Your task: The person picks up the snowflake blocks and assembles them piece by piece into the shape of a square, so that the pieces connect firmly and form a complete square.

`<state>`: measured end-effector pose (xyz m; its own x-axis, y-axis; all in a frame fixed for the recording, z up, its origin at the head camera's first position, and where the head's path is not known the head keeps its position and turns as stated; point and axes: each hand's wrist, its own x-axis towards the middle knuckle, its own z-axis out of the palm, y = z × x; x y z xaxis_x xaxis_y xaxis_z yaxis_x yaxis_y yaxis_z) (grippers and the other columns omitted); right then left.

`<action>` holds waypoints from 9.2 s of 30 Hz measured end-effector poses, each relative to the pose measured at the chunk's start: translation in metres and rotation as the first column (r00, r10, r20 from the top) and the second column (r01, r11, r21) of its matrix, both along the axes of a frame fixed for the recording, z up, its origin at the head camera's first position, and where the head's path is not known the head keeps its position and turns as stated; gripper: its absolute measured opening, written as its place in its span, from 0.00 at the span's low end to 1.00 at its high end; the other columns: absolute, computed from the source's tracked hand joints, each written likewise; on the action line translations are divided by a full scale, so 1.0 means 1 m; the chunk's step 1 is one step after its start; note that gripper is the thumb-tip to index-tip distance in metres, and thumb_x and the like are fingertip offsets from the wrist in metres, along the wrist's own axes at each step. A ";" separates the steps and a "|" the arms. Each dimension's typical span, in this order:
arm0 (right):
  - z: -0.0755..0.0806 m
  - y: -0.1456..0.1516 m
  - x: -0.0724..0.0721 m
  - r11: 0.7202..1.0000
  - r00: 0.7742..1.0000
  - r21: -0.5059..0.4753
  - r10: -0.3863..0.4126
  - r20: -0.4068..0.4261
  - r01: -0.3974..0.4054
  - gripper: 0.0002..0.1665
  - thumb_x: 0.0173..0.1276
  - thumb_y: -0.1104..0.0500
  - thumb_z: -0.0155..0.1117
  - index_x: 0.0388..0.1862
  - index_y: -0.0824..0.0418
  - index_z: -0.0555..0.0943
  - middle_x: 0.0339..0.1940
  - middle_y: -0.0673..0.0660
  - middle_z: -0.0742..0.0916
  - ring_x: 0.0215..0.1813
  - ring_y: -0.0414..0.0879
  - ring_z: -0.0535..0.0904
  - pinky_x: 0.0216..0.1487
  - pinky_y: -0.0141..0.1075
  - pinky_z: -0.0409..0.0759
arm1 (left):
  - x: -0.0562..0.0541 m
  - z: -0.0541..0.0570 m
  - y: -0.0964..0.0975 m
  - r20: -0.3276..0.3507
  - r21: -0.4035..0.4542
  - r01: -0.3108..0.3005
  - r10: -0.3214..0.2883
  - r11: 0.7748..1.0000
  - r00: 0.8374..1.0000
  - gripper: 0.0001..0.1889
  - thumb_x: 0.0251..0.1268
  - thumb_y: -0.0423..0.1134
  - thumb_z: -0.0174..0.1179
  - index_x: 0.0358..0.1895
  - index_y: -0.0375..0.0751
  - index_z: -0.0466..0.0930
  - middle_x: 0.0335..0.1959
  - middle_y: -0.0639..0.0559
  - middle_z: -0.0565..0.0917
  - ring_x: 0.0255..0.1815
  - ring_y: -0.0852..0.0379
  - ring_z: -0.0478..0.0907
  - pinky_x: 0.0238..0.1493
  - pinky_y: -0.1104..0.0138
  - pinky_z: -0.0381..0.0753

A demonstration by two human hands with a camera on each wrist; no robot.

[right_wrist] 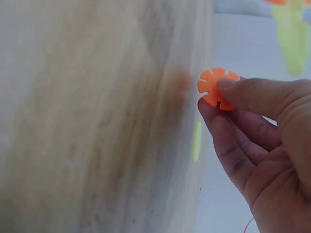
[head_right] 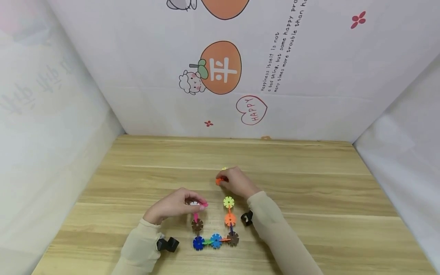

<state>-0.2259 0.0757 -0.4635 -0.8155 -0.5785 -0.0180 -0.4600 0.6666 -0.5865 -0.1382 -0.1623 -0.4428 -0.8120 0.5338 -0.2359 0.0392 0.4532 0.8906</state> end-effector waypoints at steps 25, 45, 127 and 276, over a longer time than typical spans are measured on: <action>0.021 0.020 0.053 0.954 0.976 -0.291 -0.010 0.219 0.076 0.08 0.66 0.57 0.69 0.43 0.57 0.87 0.36 0.51 0.90 0.36 0.46 0.85 0.37 0.32 0.84 | -0.007 -0.007 0.000 -0.006 0.013 0.017 -0.016 1.000 1.000 0.13 0.66 0.48 0.65 0.48 0.47 0.86 0.43 0.56 0.87 0.45 0.57 0.81 0.50 0.61 0.80; 0.024 0.006 0.061 0.953 0.962 -0.304 0.076 0.261 0.007 0.07 0.66 0.59 0.69 0.42 0.55 0.87 0.36 0.50 0.90 0.39 0.53 0.86 0.38 0.31 0.84 | -0.010 -0.008 -0.001 -0.018 -0.018 -0.006 0.006 1.000 1.000 0.11 0.65 0.47 0.66 0.47 0.51 0.87 0.45 0.57 0.87 0.49 0.58 0.81 0.56 0.55 0.79; 0.026 0.015 0.026 0.986 0.992 -0.121 -0.108 0.072 0.116 0.12 0.69 0.62 0.64 0.49 0.65 0.85 0.45 0.58 0.89 0.46 0.49 0.85 0.48 0.43 0.84 | -0.007 -0.007 0.010 -0.084 -0.005 -0.047 0.046 0.999 0.995 0.07 0.67 0.42 0.63 0.41 0.46 0.88 0.35 0.56 0.87 0.34 0.62 0.78 0.39 0.68 0.80; 0.009 0.016 0.055 0.937 0.974 -0.268 0.214 -0.070 -0.225 0.11 0.63 0.67 0.69 0.42 0.54 0.87 0.41 0.49 0.90 0.43 0.39 0.85 0.44 0.36 0.86 | -0.011 -0.007 0.014 -0.022 0.003 -0.016 0.016 1.000 1.000 0.07 0.70 0.37 0.60 0.42 0.39 0.85 0.36 0.51 0.87 0.35 0.61 0.82 0.38 0.69 0.82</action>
<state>-0.1713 0.0920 -0.4549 -0.6646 -0.7213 0.1949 -0.6030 0.3638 -0.7099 -0.1489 -0.1486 -0.4501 -0.8256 0.5210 -0.2166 0.0513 0.4516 0.8907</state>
